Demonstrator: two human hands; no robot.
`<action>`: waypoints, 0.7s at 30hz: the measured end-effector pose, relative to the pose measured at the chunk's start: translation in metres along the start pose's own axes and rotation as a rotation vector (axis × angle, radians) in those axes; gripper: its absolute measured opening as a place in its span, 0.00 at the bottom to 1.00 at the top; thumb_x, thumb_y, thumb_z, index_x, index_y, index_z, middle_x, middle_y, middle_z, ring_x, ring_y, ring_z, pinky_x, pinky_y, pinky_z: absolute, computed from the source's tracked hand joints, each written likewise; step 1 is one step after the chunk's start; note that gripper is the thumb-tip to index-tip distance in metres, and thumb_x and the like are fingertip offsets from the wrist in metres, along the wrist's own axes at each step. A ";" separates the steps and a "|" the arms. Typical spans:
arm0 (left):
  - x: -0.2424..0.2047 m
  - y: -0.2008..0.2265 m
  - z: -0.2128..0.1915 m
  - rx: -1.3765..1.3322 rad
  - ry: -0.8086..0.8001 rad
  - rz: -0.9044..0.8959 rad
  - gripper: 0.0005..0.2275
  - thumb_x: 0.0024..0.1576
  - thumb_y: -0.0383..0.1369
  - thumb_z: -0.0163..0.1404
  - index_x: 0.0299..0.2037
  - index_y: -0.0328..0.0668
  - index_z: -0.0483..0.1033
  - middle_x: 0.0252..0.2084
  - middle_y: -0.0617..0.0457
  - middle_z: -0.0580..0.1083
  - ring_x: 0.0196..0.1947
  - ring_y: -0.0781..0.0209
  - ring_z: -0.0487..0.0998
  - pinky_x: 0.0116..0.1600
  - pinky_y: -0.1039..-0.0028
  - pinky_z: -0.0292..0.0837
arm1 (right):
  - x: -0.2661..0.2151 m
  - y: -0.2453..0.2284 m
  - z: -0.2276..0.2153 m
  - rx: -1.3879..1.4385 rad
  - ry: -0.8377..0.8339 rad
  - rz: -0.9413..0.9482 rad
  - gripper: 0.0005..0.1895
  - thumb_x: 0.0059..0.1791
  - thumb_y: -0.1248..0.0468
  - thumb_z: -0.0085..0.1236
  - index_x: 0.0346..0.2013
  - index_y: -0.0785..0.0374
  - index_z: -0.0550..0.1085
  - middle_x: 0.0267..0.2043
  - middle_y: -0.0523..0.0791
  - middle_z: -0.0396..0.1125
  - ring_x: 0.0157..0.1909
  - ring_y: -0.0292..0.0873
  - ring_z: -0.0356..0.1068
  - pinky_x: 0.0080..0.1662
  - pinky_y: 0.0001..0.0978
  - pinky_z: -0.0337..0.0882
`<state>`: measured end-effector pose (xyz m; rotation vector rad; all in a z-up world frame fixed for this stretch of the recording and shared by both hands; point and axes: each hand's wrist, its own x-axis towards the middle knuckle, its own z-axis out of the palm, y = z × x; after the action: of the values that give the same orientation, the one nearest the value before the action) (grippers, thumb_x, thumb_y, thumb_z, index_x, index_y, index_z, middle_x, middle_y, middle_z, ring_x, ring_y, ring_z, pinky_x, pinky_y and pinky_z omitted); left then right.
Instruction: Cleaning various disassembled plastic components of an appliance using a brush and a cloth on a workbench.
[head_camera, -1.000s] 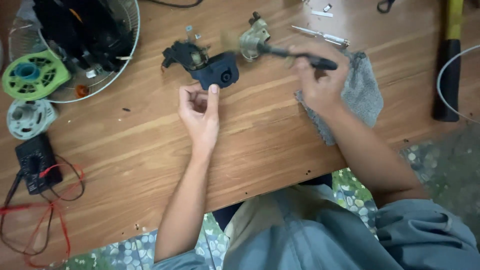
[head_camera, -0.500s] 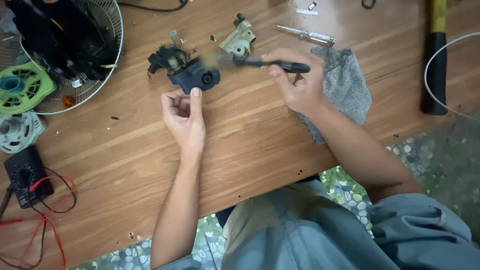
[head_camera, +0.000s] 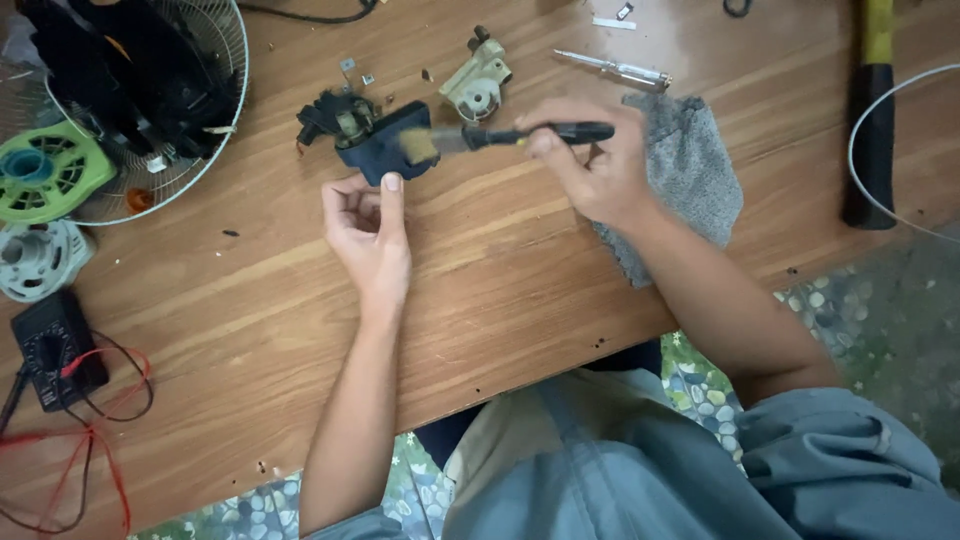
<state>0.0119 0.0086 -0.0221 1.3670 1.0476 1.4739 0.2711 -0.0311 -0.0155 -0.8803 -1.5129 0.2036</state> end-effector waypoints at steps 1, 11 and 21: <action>0.001 -0.005 -0.001 -0.002 -0.003 0.006 0.07 0.62 0.30 0.58 0.42 0.40 0.72 0.31 0.55 0.72 0.27 0.71 0.75 0.32 0.83 0.68 | -0.001 0.003 0.003 -0.108 0.017 -0.050 0.04 0.54 0.70 0.61 0.40 0.70 0.80 0.31 0.51 0.74 0.33 0.53 0.77 0.40 0.37 0.76; 0.002 -0.006 -0.004 -0.034 0.025 0.001 0.07 0.62 0.30 0.57 0.42 0.38 0.71 0.30 0.52 0.73 0.25 0.69 0.77 0.31 0.82 0.69 | 0.009 -0.025 0.003 -0.091 0.030 -0.132 0.05 0.53 0.78 0.61 0.44 0.75 0.78 0.34 0.55 0.74 0.33 0.52 0.77 0.37 0.35 0.74; 0.000 -0.013 -0.001 -0.032 0.025 -0.016 0.07 0.61 0.30 0.59 0.41 0.40 0.72 0.32 0.52 0.75 0.28 0.70 0.78 0.33 0.82 0.68 | 0.006 -0.047 0.022 -0.134 0.074 -0.093 0.03 0.53 0.73 0.63 0.40 0.71 0.81 0.37 0.53 0.76 0.39 0.52 0.78 0.44 0.37 0.76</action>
<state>0.0115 0.0125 -0.0342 1.3175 1.0438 1.4937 0.2335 -0.0511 0.0140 -0.9112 -1.5077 0.0012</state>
